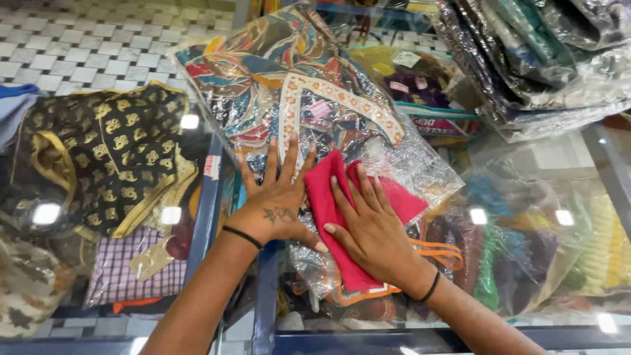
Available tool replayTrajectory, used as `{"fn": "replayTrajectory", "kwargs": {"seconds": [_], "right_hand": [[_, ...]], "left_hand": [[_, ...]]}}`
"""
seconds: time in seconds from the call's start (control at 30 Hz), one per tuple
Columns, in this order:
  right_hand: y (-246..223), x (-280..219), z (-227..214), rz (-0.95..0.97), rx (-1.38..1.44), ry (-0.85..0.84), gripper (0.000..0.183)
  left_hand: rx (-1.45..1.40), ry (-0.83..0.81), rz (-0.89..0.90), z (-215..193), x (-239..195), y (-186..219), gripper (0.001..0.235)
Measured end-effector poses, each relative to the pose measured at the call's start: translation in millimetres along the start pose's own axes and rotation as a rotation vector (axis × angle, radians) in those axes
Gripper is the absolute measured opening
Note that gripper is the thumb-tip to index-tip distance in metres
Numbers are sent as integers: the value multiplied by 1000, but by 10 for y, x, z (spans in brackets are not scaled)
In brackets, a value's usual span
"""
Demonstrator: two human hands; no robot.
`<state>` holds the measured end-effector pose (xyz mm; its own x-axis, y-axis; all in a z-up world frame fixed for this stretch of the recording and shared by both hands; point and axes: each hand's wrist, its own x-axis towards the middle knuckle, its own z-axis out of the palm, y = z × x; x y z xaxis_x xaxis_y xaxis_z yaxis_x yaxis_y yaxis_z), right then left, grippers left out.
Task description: The person wipes the plastic packaging of a garment with a small pink cloth, handles the item to clean different areas, and then moves the package aside.
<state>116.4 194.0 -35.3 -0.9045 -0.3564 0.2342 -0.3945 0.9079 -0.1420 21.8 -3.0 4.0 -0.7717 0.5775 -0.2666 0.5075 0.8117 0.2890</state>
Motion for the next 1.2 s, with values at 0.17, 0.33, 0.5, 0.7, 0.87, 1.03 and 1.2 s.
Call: {"fn": "replayTrajectory", "kwargs": {"seconds": [0.17, 0.33, 0.5, 0.7, 0.87, 1.03, 1.2], "right_hand": [[711, 80, -67, 134, -140, 95, 74], [959, 72, -154, 291, -110, 70, 75], [72, 6, -74, 16, -9, 34, 72], [462, 15, -211, 14, -27, -29, 70], [777, -78, -234, 246, -144, 32, 73], [61, -78, -64, 1, 17, 42, 74], [284, -79, -108, -25, -73, 1, 72]], "left_hand": [[-10, -28, 7, -8, 38, -35, 171], [-22, -57, 5, -6, 33, -45, 169], [-30, -32, 10, -13, 28, -21, 172], [-26, -8, 15, 3, 19, -43, 171], [-23, -10, 21, -9, -3, -33, 170], [-27, 0, 23, -13, -5, -19, 171], [-18, -5, 14, 38, 33, -47, 172]]}}
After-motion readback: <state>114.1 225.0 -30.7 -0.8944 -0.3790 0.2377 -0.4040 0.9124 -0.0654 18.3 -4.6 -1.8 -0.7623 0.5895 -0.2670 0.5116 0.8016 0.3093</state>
